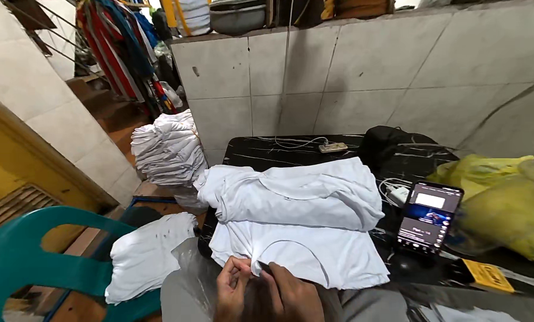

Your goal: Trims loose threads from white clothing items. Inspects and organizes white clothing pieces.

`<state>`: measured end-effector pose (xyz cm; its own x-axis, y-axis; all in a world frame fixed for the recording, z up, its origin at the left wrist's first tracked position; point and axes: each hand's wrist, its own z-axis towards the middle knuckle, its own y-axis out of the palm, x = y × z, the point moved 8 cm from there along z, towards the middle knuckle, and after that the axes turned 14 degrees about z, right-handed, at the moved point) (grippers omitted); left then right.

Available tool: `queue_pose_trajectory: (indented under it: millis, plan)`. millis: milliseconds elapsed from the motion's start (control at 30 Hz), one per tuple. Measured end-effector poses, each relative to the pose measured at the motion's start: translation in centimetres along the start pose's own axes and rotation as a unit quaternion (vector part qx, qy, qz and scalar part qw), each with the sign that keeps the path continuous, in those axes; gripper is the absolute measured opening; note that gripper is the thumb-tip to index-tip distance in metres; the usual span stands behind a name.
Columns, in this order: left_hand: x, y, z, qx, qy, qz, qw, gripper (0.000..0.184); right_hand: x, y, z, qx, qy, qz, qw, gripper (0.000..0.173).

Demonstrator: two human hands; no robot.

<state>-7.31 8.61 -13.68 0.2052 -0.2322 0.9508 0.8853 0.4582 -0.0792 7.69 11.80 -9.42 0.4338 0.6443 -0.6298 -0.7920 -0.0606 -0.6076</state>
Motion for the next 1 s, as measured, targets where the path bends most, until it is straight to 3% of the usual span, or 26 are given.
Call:
queue_pose_trajectory:
  millis: [133, 300, 433, 567, 700, 867, 933, 1000]
  plan:
    - [-0.3, -0.5, 0.1, 0.013, -0.008, -0.008, 1.000, 0.010, 0.8, -1.6, 0.0, 0.085, 0.030, 0.022, 0.996, 0.033]
    - [-0.1, -0.5, 0.2, 0.037, -0.024, -0.016, 0.999, 0.005, 2.6, -0.8, 0.0, 0.050, 0.087, 0.143, 0.985, 0.037]
    - [0.4, -0.3, 0.3, 0.032, -0.030, 0.019, 0.999, 0.028, 4.2, 1.0, 0.8, 0.039, 0.079, 0.249, 0.965, 0.031]
    - [0.7, -1.0, 0.2, 0.068, -0.016, 0.058, 0.996, 0.011, 4.9, 2.9, 1.6, -0.010, 0.137, 0.326, 0.935, 0.031]
    - [1.2, -1.6, 0.6, 0.067, 0.086, 0.131, 0.985, 0.005, 5.0, 3.9, 1.8, -0.004, 0.160, 0.362, 0.919, 0.046]
    - [3.5, -0.6, 1.2, 0.032, 0.228, 0.314, 0.921, 0.016, 4.1, 3.8, 2.4, 0.016, 0.086, 0.291, 0.953, 0.041]
    - [3.8, 0.1, 1.5, -0.007, 0.233, 0.271, 0.934, 0.017, 3.9, 3.7, 2.7, 0.032, 0.081, 0.280, 0.956, 0.038]
    - [3.7, 0.1, 1.9, -0.041, 0.191, 0.136, 0.971, 0.011, 4.2, 3.8, 2.9, 0.032, 0.106, 0.293, 0.950, 0.036]
